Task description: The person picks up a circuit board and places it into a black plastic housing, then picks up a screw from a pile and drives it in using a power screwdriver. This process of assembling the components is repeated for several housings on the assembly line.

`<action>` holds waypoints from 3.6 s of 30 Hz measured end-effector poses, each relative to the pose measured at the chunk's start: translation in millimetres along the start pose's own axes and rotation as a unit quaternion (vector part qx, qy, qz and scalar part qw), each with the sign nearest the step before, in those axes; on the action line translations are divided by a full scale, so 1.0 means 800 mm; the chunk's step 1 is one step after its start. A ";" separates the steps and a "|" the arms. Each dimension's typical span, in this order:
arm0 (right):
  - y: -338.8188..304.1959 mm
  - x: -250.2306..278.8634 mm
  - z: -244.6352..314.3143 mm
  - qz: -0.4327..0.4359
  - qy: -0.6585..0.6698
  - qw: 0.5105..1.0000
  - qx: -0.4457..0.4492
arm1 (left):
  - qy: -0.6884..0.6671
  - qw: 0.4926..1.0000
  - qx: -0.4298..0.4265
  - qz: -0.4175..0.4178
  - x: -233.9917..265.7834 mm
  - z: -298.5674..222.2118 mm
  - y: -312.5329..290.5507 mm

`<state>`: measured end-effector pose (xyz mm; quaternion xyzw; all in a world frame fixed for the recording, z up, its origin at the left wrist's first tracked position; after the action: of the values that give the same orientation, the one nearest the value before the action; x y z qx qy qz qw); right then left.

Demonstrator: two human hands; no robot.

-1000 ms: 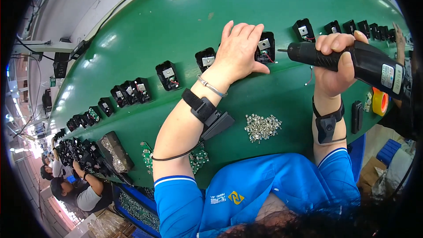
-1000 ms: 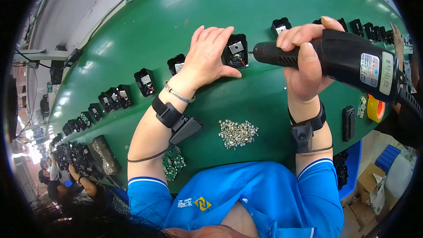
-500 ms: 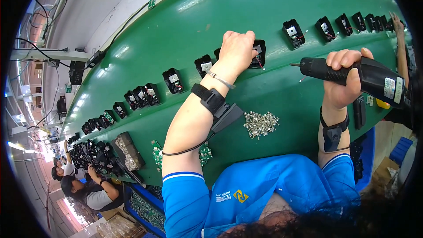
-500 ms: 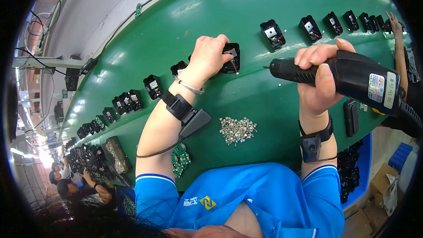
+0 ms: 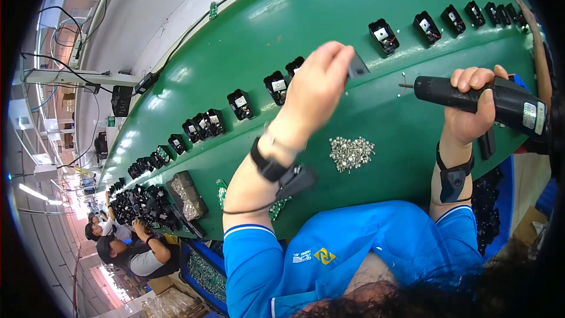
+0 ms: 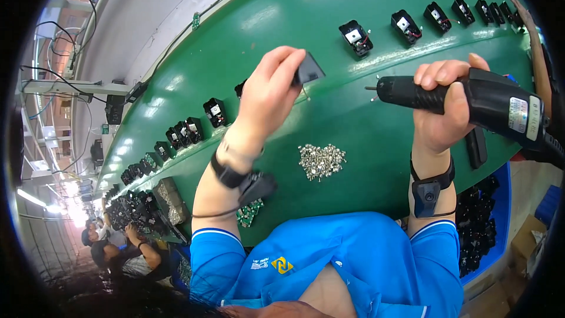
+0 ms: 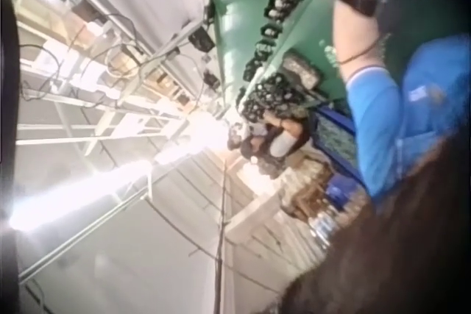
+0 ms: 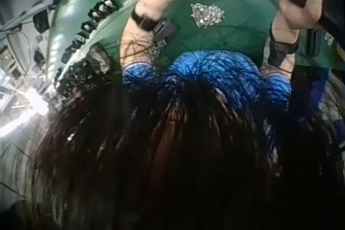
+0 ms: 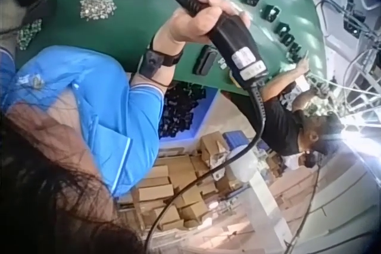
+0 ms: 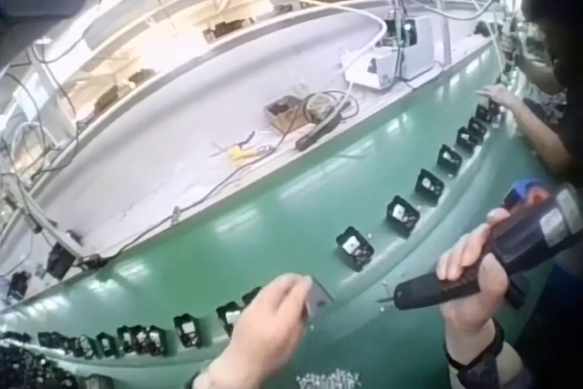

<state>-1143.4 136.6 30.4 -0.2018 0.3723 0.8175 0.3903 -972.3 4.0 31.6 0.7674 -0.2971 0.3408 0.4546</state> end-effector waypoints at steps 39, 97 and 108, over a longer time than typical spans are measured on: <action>-0.014 -0.001 -0.053 0.020 0.019 0.989 -0.148 | 0.077 0.956 0.282 0.031 -0.083 0.109 -0.023; -0.017 -0.029 -0.020 0.043 0.159 0.970 -0.181 | -0.618 0.651 0.440 -0.005 -0.107 -0.025 -0.137; -0.016 -0.037 -0.010 0.093 0.171 0.969 -0.151 | -0.756 0.442 0.477 -0.075 -0.127 -0.043 -0.137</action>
<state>-1114.4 121.2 37.5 -0.3600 0.3230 0.8501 0.2084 -956.8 94.7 -91.0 0.8357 -0.2550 -0.3220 -0.3644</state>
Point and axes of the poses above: each hand's wrist, its own y-axis towards the middle knuckle, its own x-axis out of the back of the hand, z = x × y, the point moved 8 cm from there along y, towards the middle knuckle, and after that the axes turned 5 degrees about -z, right-handed, at the moved point
